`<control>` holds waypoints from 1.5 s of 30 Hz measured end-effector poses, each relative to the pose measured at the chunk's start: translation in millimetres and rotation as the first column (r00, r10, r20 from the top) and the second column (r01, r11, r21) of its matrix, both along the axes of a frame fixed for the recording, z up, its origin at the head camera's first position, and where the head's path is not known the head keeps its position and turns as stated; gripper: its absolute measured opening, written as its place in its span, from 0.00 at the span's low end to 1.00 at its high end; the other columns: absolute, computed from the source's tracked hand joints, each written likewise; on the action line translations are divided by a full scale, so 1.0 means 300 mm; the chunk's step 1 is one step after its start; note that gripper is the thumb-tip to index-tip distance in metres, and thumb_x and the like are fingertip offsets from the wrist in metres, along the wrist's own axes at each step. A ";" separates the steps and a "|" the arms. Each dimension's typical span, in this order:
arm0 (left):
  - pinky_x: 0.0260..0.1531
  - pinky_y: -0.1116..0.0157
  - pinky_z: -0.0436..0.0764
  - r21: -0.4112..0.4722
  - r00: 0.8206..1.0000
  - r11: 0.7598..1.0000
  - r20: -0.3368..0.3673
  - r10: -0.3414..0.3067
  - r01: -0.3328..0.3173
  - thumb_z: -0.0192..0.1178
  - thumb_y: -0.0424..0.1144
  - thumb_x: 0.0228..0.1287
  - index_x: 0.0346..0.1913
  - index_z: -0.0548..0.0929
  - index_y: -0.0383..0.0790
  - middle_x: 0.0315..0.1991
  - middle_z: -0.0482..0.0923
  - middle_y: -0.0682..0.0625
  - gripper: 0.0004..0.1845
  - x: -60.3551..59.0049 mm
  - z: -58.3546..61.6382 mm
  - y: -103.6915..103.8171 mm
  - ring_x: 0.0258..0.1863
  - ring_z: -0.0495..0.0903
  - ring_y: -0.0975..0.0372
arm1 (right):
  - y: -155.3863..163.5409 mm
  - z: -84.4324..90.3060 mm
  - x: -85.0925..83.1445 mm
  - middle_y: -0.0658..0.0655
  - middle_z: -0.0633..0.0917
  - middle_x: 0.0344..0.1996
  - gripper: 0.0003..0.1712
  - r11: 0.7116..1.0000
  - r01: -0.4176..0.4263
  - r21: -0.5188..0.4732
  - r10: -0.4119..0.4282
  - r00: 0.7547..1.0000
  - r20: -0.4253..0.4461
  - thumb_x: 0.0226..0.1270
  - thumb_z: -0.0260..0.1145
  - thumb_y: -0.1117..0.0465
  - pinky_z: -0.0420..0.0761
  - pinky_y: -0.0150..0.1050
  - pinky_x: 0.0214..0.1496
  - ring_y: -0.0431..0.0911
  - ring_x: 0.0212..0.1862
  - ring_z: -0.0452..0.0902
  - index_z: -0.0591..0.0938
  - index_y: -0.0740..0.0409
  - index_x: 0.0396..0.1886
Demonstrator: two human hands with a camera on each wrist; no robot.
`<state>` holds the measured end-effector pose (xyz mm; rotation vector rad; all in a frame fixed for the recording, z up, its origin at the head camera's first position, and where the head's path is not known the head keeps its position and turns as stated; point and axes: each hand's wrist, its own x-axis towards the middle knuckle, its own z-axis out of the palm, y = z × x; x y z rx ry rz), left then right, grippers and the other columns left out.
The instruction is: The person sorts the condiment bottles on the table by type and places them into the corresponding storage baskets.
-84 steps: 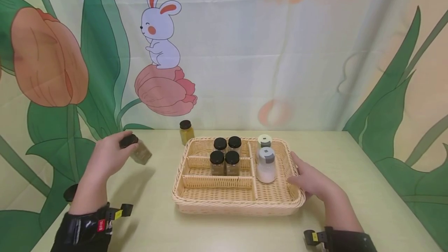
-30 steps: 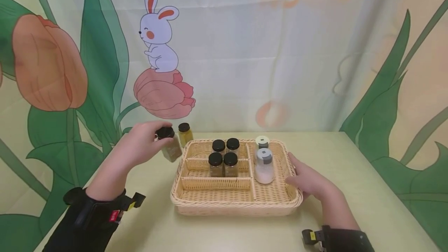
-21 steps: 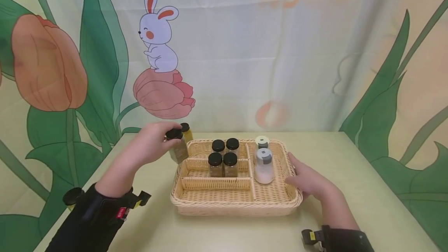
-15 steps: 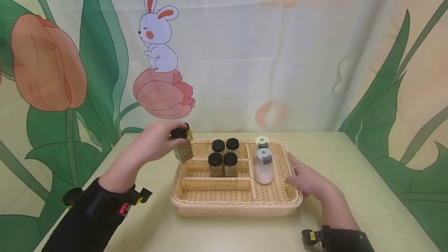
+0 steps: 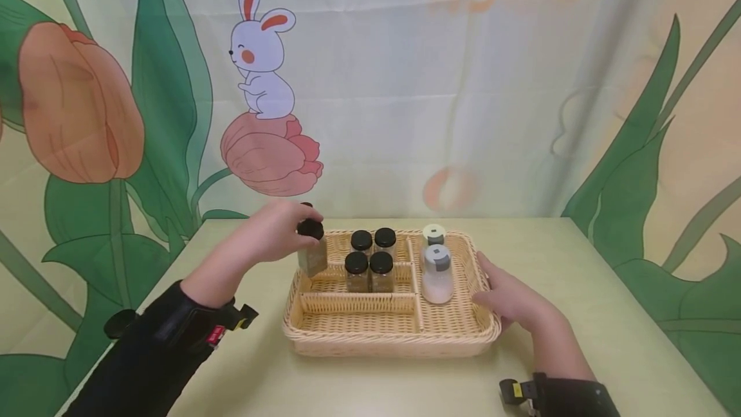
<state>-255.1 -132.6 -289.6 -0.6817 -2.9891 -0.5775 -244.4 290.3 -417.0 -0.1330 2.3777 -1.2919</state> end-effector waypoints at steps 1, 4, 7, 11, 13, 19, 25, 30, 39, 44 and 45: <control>0.40 0.61 0.83 -0.006 1.000 1.000 0.006 -0.005 0.005 0.71 0.37 0.64 0.53 0.87 0.38 0.43 0.83 0.49 0.15 -0.003 -0.003 0.004 0.38 0.80 0.58 | 0.000 0.000 -0.001 0.85 0.56 0.70 0.54 1.000 -0.002 0.001 0.002 1.000 0.000 0.73 0.60 0.64 0.85 0.54 0.29 0.54 0.34 0.85 0.32 0.50 0.83; 0.38 0.62 0.83 -0.011 1.000 1.000 0.018 -0.021 0.021 0.71 0.37 0.64 0.52 0.87 0.37 0.42 0.83 0.49 0.14 -0.009 -0.008 0.016 0.37 0.80 0.58 | 0.000 0.003 -0.002 0.85 0.55 0.70 0.54 1.000 -0.004 0.002 0.004 1.000 0.000 0.74 0.60 0.64 0.85 0.54 0.29 0.54 0.34 0.85 0.32 0.50 0.83; 0.40 0.62 0.83 -0.016 0.999 0.999 0.017 -0.033 0.033 0.71 0.36 0.64 0.53 0.87 0.36 0.45 0.84 0.47 0.16 -0.015 -0.010 0.025 0.39 0.80 0.58 | 0.000 0.005 -0.002 0.85 0.55 0.70 0.54 1.000 -0.005 0.001 0.005 1.000 -0.002 0.74 0.60 0.64 0.85 0.54 0.29 0.54 0.34 0.85 0.32 0.51 0.83; 0.40 0.62 0.84 -0.020 0.999 0.999 0.027 -0.042 0.042 0.71 0.35 0.62 0.53 0.85 0.36 0.46 0.83 0.46 0.17 -0.027 -0.011 0.037 0.40 0.81 0.58 | 0.000 0.004 0.001 0.84 0.56 0.70 0.54 1.000 -0.004 0.002 0.004 1.000 -0.006 0.74 0.60 0.64 0.85 0.53 0.28 0.54 0.33 0.84 0.33 0.50 0.83; 0.37 0.63 0.83 -0.024 0.998 0.999 0.037 -0.048 0.048 0.71 0.34 0.60 0.52 0.85 0.36 0.45 0.83 0.47 0.17 -0.035 -0.014 0.042 0.39 0.80 0.58 | -0.001 0.003 0.003 0.84 0.56 0.70 0.54 1.000 -0.003 0.006 0.003 1.000 -0.009 0.74 0.60 0.64 0.84 0.53 0.28 0.54 0.33 0.84 0.33 0.50 0.83; 0.27 0.66 0.72 -0.074 0.991 0.989 0.060 -0.121 0.126 0.67 0.32 0.58 0.54 0.86 0.39 0.41 0.81 0.50 0.18 -0.051 -0.027 0.060 0.31 0.73 0.59 | -0.002 0.004 0.005 0.83 0.57 0.70 0.54 1.000 -0.004 0.014 0.005 1.000 -0.014 0.74 0.60 0.63 0.84 0.52 0.28 0.53 0.32 0.83 0.33 0.50 0.83; 0.29 0.65 0.73 -0.152 0.975 0.964 0.053 -0.215 0.221 0.68 0.31 0.58 0.46 0.90 0.42 0.37 0.83 0.53 0.12 -0.065 -0.038 0.077 0.31 0.74 0.60 | -0.002 0.006 0.005 0.84 0.56 0.70 0.54 1.000 -0.005 0.016 0.005 1.000 -0.014 0.73 0.60 0.63 0.84 0.53 0.28 0.53 0.32 0.83 0.33 0.51 0.83; 0.31 0.65 0.76 -0.193 0.967 0.948 0.077 -0.242 0.253 0.69 0.29 0.58 0.48 0.89 0.42 0.41 0.84 0.52 0.14 -0.070 -0.051 0.082 0.34 0.76 0.59 | -0.001 0.005 0.005 0.84 0.57 0.70 0.55 1.000 -0.006 0.019 0.006 1.000 -0.014 0.73 0.61 0.63 0.83 0.53 0.27 0.53 0.32 0.83 0.33 0.50 0.83; 0.26 0.67 0.73 -0.186 0.961 0.945 0.116 -0.250 0.269 0.68 0.25 0.55 0.48 0.90 0.44 0.44 0.85 0.52 0.18 -0.072 -0.078 0.093 0.32 0.77 0.60 | -0.003 0.012 0.001 0.85 0.57 0.69 0.55 1.000 -0.002 0.008 0.003 1.000 -0.004 0.72 0.60 0.64 0.85 0.54 0.28 0.54 0.34 0.85 0.33 0.50 0.83; 0.28 0.68 0.77 -0.229 0.964 0.938 0.127 -0.235 0.259 0.69 0.26 0.55 0.48 0.89 0.44 0.43 0.85 0.53 0.17 -0.078 -0.103 0.103 0.33 0.77 0.62 | -0.004 0.009 0.003 0.84 0.57 0.70 0.55 1.000 -0.004 0.019 0.005 1.000 -0.011 0.73 0.61 0.63 0.84 0.52 0.27 0.53 0.32 0.84 0.33 0.50 0.83; 0.30 0.68 0.78 -0.239 0.964 0.936 0.128 -0.232 0.258 0.70 0.27 0.56 0.48 0.89 0.44 0.43 0.85 0.53 0.17 -0.078 -0.107 0.104 0.34 0.78 0.62 | -0.004 0.008 0.004 0.84 0.57 0.70 0.55 1.000 -0.004 0.022 0.004 1.000 -0.012 0.73 0.61 0.63 0.84 0.52 0.27 0.53 0.32 0.84 0.33 0.50 0.83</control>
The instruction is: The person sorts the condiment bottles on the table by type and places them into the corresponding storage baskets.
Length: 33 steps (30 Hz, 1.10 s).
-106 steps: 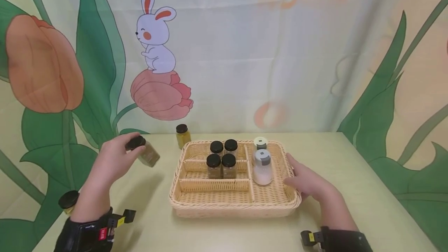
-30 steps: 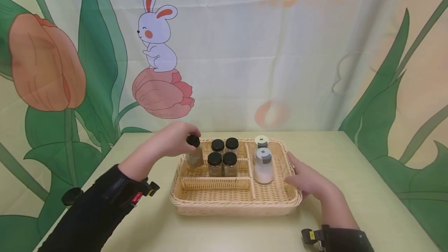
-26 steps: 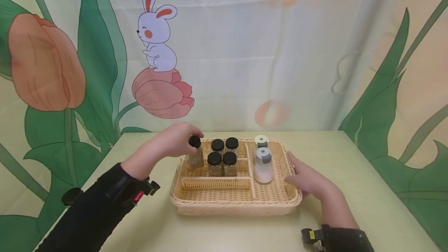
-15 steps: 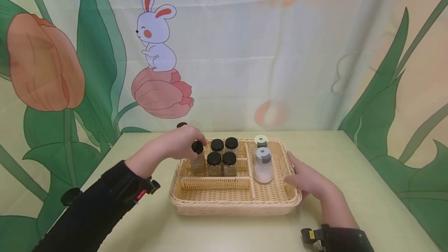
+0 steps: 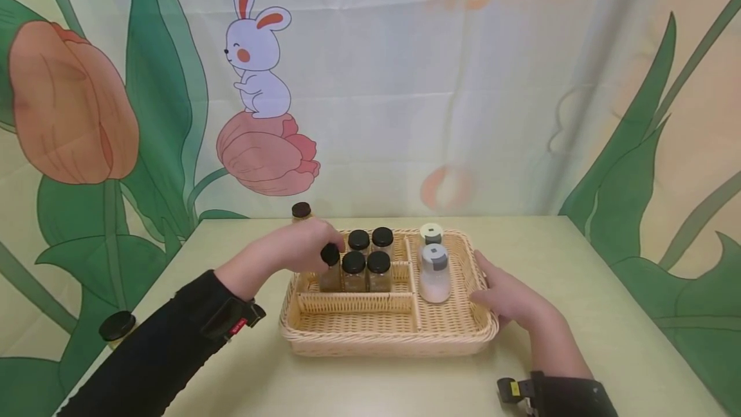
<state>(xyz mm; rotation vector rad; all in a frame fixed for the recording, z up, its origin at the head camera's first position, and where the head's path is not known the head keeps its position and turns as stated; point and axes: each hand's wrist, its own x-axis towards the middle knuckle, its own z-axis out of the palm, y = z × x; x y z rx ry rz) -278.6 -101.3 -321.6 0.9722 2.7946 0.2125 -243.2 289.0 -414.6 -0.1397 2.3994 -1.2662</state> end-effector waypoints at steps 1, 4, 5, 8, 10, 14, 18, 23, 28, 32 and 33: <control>0.31 0.68 0.79 -0.010 1.000 1.000 0.002 0.005 -0.005 0.70 0.27 0.56 0.48 0.89 0.44 0.43 0.85 0.53 0.16 -0.001 -0.004 0.001 0.34 0.78 0.62 | 0.000 0.000 0.000 0.84 0.56 0.70 0.55 1.000 -0.001 0.002 0.001 1.000 -0.003 0.73 0.61 0.63 0.84 0.52 0.27 0.53 0.32 0.83 0.34 0.50 0.83; 0.34 0.67 0.79 -0.032 1.000 0.999 -0.002 0.014 -0.014 0.70 0.28 0.58 0.47 0.88 0.44 0.43 0.84 0.53 0.15 0.000 -0.013 0.002 0.35 0.78 0.62 | -0.002 0.002 0.000 0.83 0.57 0.70 0.55 1.000 -0.001 0.004 0.001 1.000 -0.008 0.73 0.61 0.63 0.84 0.52 0.27 0.53 0.31 0.83 0.34 0.50 0.83; 0.35 0.67 0.80 -0.036 1.000 0.999 0.003 0.022 -0.021 0.70 0.28 0.58 0.47 0.88 0.44 0.43 0.84 0.53 0.15 0.000 -0.014 0.003 0.35 0.78 0.62 | -0.003 0.003 -0.001 0.83 0.57 0.70 0.55 1.000 -0.001 0.002 0.001 1.000 -0.007 0.73 0.61 0.63 0.84 0.52 0.27 0.53 0.31 0.83 0.34 0.50 0.83; 0.36 0.67 0.80 -0.045 0.999 0.998 0.015 0.039 -0.039 0.71 0.28 0.57 0.48 0.87 0.45 0.42 0.83 0.53 0.16 0.000 -0.020 0.005 0.36 0.78 0.61 | -0.004 0.004 -0.001 0.83 0.57 0.70 0.55 1.000 0.000 -0.001 0.000 1.000 -0.003 0.73 0.61 0.64 0.84 0.52 0.27 0.53 0.32 0.83 0.34 0.50 0.83; 0.37 0.66 0.81 -0.048 0.998 0.998 0.028 0.050 -0.049 0.71 0.28 0.56 0.49 0.87 0.45 0.42 0.83 0.53 0.17 -0.002 -0.024 0.008 0.36 0.78 0.61 | -0.003 0.005 -0.004 0.83 0.57 0.70 0.55 1.000 -0.001 -0.002 0.001 1.000 -0.002 0.73 0.61 0.64 0.84 0.52 0.28 0.54 0.32 0.83 0.33 0.50 0.83; 0.36 0.66 0.82 -0.044 0.998 0.998 0.033 0.055 -0.053 0.72 0.28 0.55 0.49 0.87 0.44 0.43 0.83 0.53 0.17 -0.011 -0.034 0.010 0.36 0.78 0.61 | -0.001 0.008 -0.009 0.83 0.56 0.71 0.54 1.000 -0.004 0.001 0.004 1.000 -0.009 0.73 0.60 0.63 0.84 0.53 0.28 0.54 0.32 0.83 0.33 0.49 0.83; 0.36 0.66 0.82 -0.043 0.996 0.997 0.049 0.070 -0.068 0.72 0.27 0.55 0.50 0.86 0.43 0.43 0.83 0.52 0.19 -0.014 -0.041 0.012 0.36 0.78 0.60 | 0.000 0.009 -0.010 0.83 0.54 0.71 0.55 1.000 -0.005 0.008 0.005 1.000 -0.008 0.73 0.61 0.63 0.84 0.53 0.28 0.53 0.33 0.83 0.33 0.50 0.83; 0.37 0.66 0.83 -0.046 0.991 0.994 0.080 0.104 -0.101 0.72 0.26 0.56 0.54 0.85 0.43 0.47 0.84 0.51 0.22 -0.015 -0.049 0.018 0.37 0.79 0.61 | 0.001 0.006 -0.010 0.83 0.53 0.72 0.55 1.000 -0.006 0.007 0.006 1.000 -0.006 0.73 0.61 0.63 0.84 0.52 0.28 0.53 0.33 0.83 0.33 0.50 0.83; 0.37 0.67 0.82 -0.058 0.993 0.994 0.071 0.097 -0.093 0.70 0.25 0.57 0.56 0.85 0.42 0.51 0.84 0.49 0.23 -0.016 -0.058 0.021 0.38 0.78 0.62 | -0.002 0.003 -0.004 0.83 0.55 0.71 0.55 1.000 -0.003 0.000 0.003 1.000 -0.003 0.73 0.61 0.63 0.84 0.52 0.27 0.53 0.31 0.83 0.33 0.50 0.83; 0.38 0.66 0.82 -0.046 0.995 0.996 0.057 0.081 -0.078 0.70 0.26 0.57 0.55 0.85 0.42 0.49 0.84 0.49 0.22 -0.016 -0.064 0.016 0.39 0.78 0.62 | -0.002 0.002 0.000 0.83 0.55 0.71 0.55 1.000 0.002 -0.012 -0.002 1.000 0.007 0.73 0.61 0.64 0.84 0.53 0.28 0.54 0.33 0.84 0.33 0.50 0.83; 0.39 0.66 0.82 -0.040 0.996 0.996 0.051 0.076 -0.074 0.70 0.26 0.57 0.55 0.85 0.42 0.49 0.84 0.49 0.21 -0.016 -0.066 0.015 0.39 0.78 0.62 | -0.001 0.002 0.000 0.84 0.55 0.71 0.55 1.000 0.002 -0.011 -0.002 1.000 0.006 0.73 0.61 0.64 0.84 0.53 0.28 0.54 0.33 0.84 0.33 0.50 0.83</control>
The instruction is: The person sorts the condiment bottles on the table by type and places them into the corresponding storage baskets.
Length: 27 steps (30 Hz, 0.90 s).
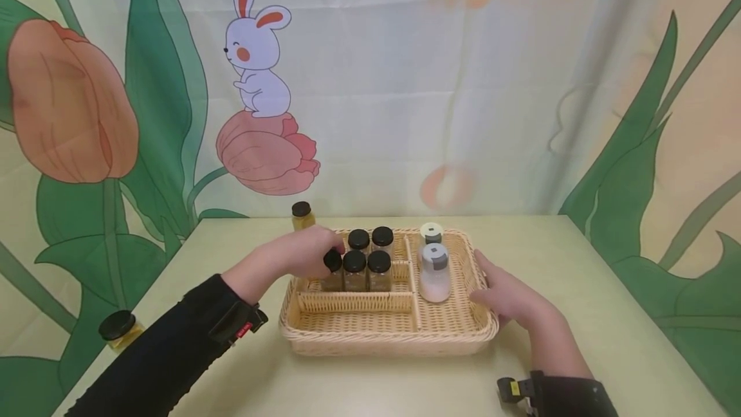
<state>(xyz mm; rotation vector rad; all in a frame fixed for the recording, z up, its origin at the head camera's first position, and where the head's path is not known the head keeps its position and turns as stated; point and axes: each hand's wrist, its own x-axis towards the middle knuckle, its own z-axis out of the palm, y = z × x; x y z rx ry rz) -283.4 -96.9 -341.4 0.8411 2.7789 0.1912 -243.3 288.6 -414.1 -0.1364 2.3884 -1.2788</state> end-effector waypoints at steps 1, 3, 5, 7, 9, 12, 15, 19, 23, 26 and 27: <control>0.39 0.66 0.82 0.007 1.000 1.000 -0.004 -0.006 0.006 0.70 0.26 0.57 0.55 0.86 0.42 0.49 0.84 0.49 0.21 0.000 -0.001 -0.002 0.39 0.79 0.62 | 0.001 0.000 0.000 0.84 0.55 0.71 0.55 1.000 0.000 0.002 0.000 1.000 -0.002 0.73 0.61 0.64 0.84 0.53 0.28 0.54 0.33 0.84 0.33 0.50 0.83; 0.40 0.66 0.82 0.022 1.000 1.000 -0.013 -0.021 0.021 0.71 0.27 0.57 0.55 0.86 0.42 0.50 0.84 0.49 0.22 0.000 -0.003 -0.006 0.41 0.80 0.62 | 0.003 -0.001 0.000 0.84 0.54 0.71 0.55 1.000 0.001 0.003 -0.001 1.000 -0.005 0.73 0.61 0.64 0.84 0.53 0.28 0.54 0.33 0.84 0.33 0.50 0.83; 0.40 0.66 0.81 0.034 0.999 0.999 -0.022 -0.037 0.038 0.71 0.27 0.57 0.56 0.86 0.41 0.52 0.84 0.49 0.22 -0.001 -0.007 -0.011 0.43 0.81 0.62 | 0.004 -0.003 0.001 0.83 0.54 0.71 0.55 1.000 0.000 0.010 0.000 1.000 -0.010 0.73 0.61 0.63 0.84 0.52 0.27 0.53 0.32 0.83 0.33 0.51 0.83; 0.41 0.65 0.82 0.046 0.998 0.998 -0.026 -0.049 0.050 0.71 0.28 0.57 0.56 0.86 0.41 0.53 0.84 0.49 0.22 -0.003 -0.013 -0.016 0.44 0.81 0.62 | 0.006 -0.005 0.001 0.83 0.55 0.72 0.55 1.000 0.002 0.016 -0.002 1.000 -0.010 0.73 0.61 0.63 0.83 0.52 0.27 0.53 0.32 0.83 0.33 0.50 0.83; 0.41 0.65 0.82 0.055 0.998 0.997 -0.028 -0.051 0.053 0.72 0.28 0.56 0.56 0.85 0.41 0.52 0.84 0.49 0.22 -0.007 -0.020 -0.021 0.44 0.81 0.61 | 0.007 -0.007 0.002 0.82 0.55 0.71 0.55 1.000 0.002 0.020 -0.002 1.000 -0.011 0.73 0.62 0.62 0.83 0.51 0.26 0.53 0.31 0.82 0.33 0.51 0.83; 0.42 0.64 0.81 0.065 0.998 0.996 -0.034 -0.051 0.053 0.72 0.29 0.56 0.56 0.85 0.41 0.52 0.84 0.49 0.22 -0.012 -0.029 -0.025 0.44 0.81 0.62 | 0.008 -0.007 0.005 0.82 0.56 0.71 0.55 1.000 0.002 0.025 -0.001 1.000 -0.014 0.73 0.61 0.62 0.83 0.51 0.26 0.53 0.30 0.82 0.34 0.51 0.83; 0.43 0.64 0.81 0.072 0.998 0.996 -0.035 -0.050 0.053 0.71 0.30 0.57 0.56 0.84 0.41 0.51 0.83 0.49 0.22 -0.011 -0.029 -0.029 0.45 0.80 0.61 | 0.008 -0.005 0.006 0.82 0.56 0.71 0.55 1.000 -0.002 0.026 0.002 1.000 -0.021 0.73 0.61 0.63 0.83 0.51 0.26 0.53 0.31 0.82 0.34 0.52 0.83; 0.50 0.62 0.81 0.084 0.999 0.996 -0.024 -0.042 0.044 0.70 0.34 0.61 0.60 0.82 0.38 0.55 0.82 0.48 0.23 0.000 -0.016 -0.035 0.52 0.80 0.59 | 0.006 -0.002 0.007 0.82 0.56 0.71 0.54 1.000 -0.004 0.019 0.004 1.000 -0.021 0.73 0.61 0.63 0.83 0.51 0.26 0.53 0.31 0.82 0.34 0.52 0.83; 0.57 0.59 0.78 0.094 0.999 0.995 -0.024 -0.032 0.034 0.68 0.41 0.65 0.64 0.80 0.38 0.61 0.79 0.47 0.26 0.024 0.010 -0.045 0.60 0.77 0.56 | 0.004 0.000 0.006 0.83 0.56 0.71 0.55 1.000 -0.004 0.008 0.004 1.000 -0.019 0.73 0.61 0.63 0.83 0.52 0.27 0.53 0.32 0.83 0.33 0.52 0.83; 0.60 0.56 0.77 0.102 0.999 0.995 -0.034 -0.009 0.012 0.68 0.46 0.67 0.66 0.79 0.39 0.63 0.77 0.46 0.27 0.047 0.029 -0.054 0.63 0.76 0.55 | 0.003 0.001 0.004 0.83 0.56 0.71 0.55 1.000 -0.008 0.002 0.008 1.000 -0.018 0.73 0.60 0.63 0.84 0.52 0.27 0.53 0.32 0.83 0.33 0.51 0.83; 0.59 0.56 0.77 0.107 0.999 0.994 -0.041 0.004 0.000 0.68 0.46 0.67 0.66 0.79 0.39 0.64 0.77 0.46 0.27 0.055 0.033 -0.058 0.63 0.76 0.54 | 0.002 0.000 0.004 0.83 0.55 0.71 0.55 1.000 -0.008 0.003 0.008 1.000 -0.016 0.73 0.60 0.63 0.84 0.52 0.28 0.53 0.33 0.83 0.33 0.51 0.83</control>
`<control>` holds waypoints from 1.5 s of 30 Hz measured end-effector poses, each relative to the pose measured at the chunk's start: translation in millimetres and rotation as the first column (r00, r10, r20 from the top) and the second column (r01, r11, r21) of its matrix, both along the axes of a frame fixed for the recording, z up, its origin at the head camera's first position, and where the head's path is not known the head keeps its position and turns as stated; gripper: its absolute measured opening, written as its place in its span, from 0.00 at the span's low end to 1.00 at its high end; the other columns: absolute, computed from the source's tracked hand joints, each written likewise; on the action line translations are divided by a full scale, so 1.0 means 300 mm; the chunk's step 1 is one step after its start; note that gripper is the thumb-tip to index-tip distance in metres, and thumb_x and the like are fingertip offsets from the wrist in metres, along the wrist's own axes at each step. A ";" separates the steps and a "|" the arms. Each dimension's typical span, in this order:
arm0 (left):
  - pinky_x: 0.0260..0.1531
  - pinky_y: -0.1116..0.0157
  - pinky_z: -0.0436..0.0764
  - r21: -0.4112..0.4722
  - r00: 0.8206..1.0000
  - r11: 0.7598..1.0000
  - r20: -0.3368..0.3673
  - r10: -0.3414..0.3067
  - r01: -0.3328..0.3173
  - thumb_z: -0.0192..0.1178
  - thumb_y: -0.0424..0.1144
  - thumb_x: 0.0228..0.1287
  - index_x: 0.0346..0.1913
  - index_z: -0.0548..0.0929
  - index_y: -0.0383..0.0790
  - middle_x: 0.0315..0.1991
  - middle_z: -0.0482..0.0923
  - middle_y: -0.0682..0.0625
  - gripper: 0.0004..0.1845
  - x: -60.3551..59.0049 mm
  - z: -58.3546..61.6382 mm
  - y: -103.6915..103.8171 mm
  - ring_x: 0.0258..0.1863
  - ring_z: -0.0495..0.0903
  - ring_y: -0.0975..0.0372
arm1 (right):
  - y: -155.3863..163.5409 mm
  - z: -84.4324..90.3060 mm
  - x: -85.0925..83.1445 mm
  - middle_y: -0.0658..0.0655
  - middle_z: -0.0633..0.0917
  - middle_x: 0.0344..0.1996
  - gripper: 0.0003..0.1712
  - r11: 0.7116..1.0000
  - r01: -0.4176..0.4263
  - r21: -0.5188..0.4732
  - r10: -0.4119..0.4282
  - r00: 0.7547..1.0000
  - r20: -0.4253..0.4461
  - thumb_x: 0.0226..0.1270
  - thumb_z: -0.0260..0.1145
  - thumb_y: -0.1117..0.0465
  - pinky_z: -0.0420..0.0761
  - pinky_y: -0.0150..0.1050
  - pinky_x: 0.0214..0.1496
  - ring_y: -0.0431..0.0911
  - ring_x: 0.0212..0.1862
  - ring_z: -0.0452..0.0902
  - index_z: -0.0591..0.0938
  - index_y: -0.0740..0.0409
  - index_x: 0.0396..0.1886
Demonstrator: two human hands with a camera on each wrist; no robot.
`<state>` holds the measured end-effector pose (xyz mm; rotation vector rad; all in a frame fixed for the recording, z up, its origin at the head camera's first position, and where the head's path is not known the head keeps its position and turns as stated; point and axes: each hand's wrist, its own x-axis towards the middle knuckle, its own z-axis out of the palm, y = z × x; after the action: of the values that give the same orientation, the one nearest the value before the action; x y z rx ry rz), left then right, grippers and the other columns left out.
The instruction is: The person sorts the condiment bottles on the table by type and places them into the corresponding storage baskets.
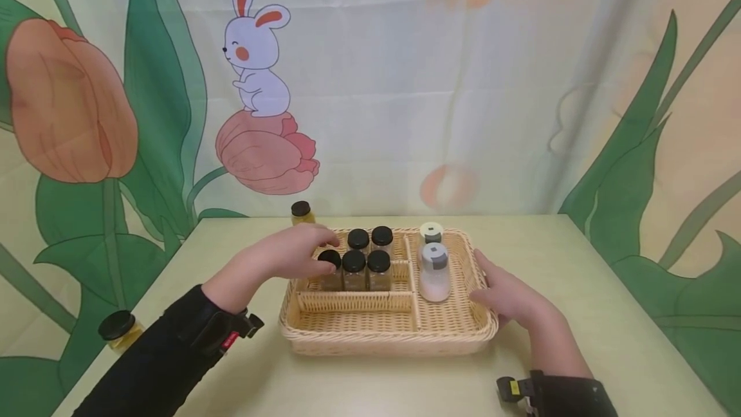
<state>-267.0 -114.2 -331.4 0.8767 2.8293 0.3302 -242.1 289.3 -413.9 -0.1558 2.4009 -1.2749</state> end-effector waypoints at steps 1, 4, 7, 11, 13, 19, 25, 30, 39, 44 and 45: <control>0.59 0.55 0.77 0.002 1.000 1.000 -0.009 0.017 -0.017 0.67 0.47 0.68 0.66 0.79 0.40 0.64 0.77 0.47 0.27 0.007 0.003 -0.004 0.62 0.77 0.55 | -0.002 0.000 0.001 0.83 0.56 0.71 0.55 1.000 0.001 0.002 -0.001 1.000 0.001 0.73 0.61 0.63 0.84 0.52 0.28 0.53 0.32 0.83 0.33 0.51 0.83; 0.58 0.54 0.78 0.014 0.996 0.997 -0.039 0.076 -0.075 0.67 0.50 0.68 0.64 0.80 0.43 0.64 0.76 0.47 0.26 0.030 0.009 -0.015 0.59 0.78 0.55 | -0.005 0.001 0.002 0.83 0.56 0.71 0.55 1.000 0.001 0.006 -0.001 1.000 0.000 0.73 0.61 0.63 0.83 0.52 0.27 0.53 0.32 0.83 0.34 0.52 0.83; 0.57 0.52 0.79 0.025 0.988 0.991 -0.085 0.130 -0.129 0.68 0.52 0.67 0.63 0.81 0.45 0.63 0.77 0.48 0.26 0.055 0.015 -0.028 0.58 0.79 0.55 | -0.005 0.000 0.003 0.83 0.56 0.71 0.55 1.000 -0.001 0.004 0.001 1.000 -0.002 0.73 0.61 0.63 0.83 0.52 0.26 0.54 0.31 0.83 0.34 0.52 0.83; 0.56 0.49 0.79 0.051 0.974 0.983 -0.132 0.184 -0.179 0.69 0.53 0.65 0.64 0.80 0.44 0.64 0.77 0.47 0.28 0.088 0.024 -0.049 0.59 0.79 0.53 | -0.003 0.003 0.004 0.84 0.54 0.71 0.55 1.000 -0.003 0.001 0.003 1.000 -0.002 0.73 0.61 0.64 0.83 0.52 0.26 0.54 0.32 0.84 0.34 0.53 0.83; 0.56 0.49 0.79 0.066 0.968 0.979 -0.154 0.200 -0.192 0.69 0.53 0.65 0.64 0.80 0.44 0.64 0.76 0.46 0.29 0.099 0.024 -0.063 0.59 0.79 0.52 | -0.004 0.005 0.004 0.84 0.53 0.72 0.55 1.000 0.000 0.002 0.000 1.000 -0.002 0.73 0.61 0.64 0.83 0.52 0.26 0.54 0.32 0.83 0.34 0.52 0.83; 0.56 0.48 0.79 0.108 0.951 0.971 -0.201 0.234 -0.216 0.70 0.54 0.64 0.65 0.79 0.41 0.64 0.76 0.44 0.31 0.125 0.013 -0.104 0.61 0.78 0.50 | -0.004 0.004 0.001 0.84 0.53 0.72 0.55 1.000 0.002 0.003 -0.002 1.000 -0.004 0.73 0.61 0.64 0.83 0.52 0.26 0.54 0.32 0.83 0.34 0.52 0.83; 0.52 0.47 0.81 0.160 0.926 0.948 -0.220 0.305 -0.274 0.70 0.55 0.64 0.67 0.78 0.40 0.64 0.76 0.42 0.34 0.145 -0.006 -0.133 0.59 0.79 0.49 | 0.002 -0.003 -0.003 0.84 0.54 0.71 0.55 1.000 0.002 0.006 -0.002 1.000 -0.007 0.73 0.61 0.63 0.83 0.52 0.25 0.53 0.31 0.83 0.34 0.52 0.83; 0.55 0.45 0.80 0.182 0.910 0.939 -0.250 0.331 -0.291 0.70 0.55 0.63 0.67 0.78 0.40 0.64 0.76 0.41 0.33 0.160 -0.024 -0.162 0.61 0.77 0.47 | 0.000 -0.006 -0.003 0.83 0.56 0.70 0.55 1.000 0.005 0.002 -0.005 1.000 -0.002 0.72 0.62 0.64 0.83 0.52 0.25 0.54 0.31 0.83 0.34 0.51 0.83; 0.55 0.45 0.79 0.194 0.878 0.925 -0.301 0.372 -0.326 0.71 0.53 0.63 0.64 0.79 0.37 0.62 0.77 0.39 0.32 0.199 -0.065 -0.215 0.60 0.78 0.46 | 0.001 -0.011 -0.005 0.83 0.57 0.70 0.55 1.000 0.004 0.018 -0.004 1.000 -0.009 0.73 0.62 0.63 0.82 0.51 0.25 0.53 0.29 0.83 0.34 0.52 0.83; 0.54 0.45 0.79 0.202 0.846 0.914 -0.349 0.403 -0.352 0.71 0.52 0.62 0.62 0.80 0.34 0.59 0.78 0.38 0.32 0.219 -0.090 -0.244 0.56 0.80 0.44 | 0.001 -0.011 -0.008 0.83 0.56 0.70 0.55 1.000 0.004 0.026 -0.004 1.000 -0.011 0.73 0.62 0.63 0.82 0.51 0.24 0.53 0.29 0.82 0.34 0.52 0.83; 0.54 0.45 0.79 0.201 0.839 0.913 -0.361 0.407 -0.356 0.72 0.52 0.62 0.61 0.81 0.33 0.58 0.79 0.38 0.31 0.224 -0.094 -0.249 0.56 0.80 0.44 | 0.002 -0.011 -0.009 0.83 0.56 0.70 0.55 1.000 0.004 0.027 -0.003 1.000 -0.011 0.73 0.61 0.63 0.82 0.51 0.24 0.53 0.29 0.82 0.34 0.52 0.83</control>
<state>-200.0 -188.7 -359.6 0.4175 3.3991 0.4277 -244.7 289.7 -417.3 -0.1514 2.4274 -1.2463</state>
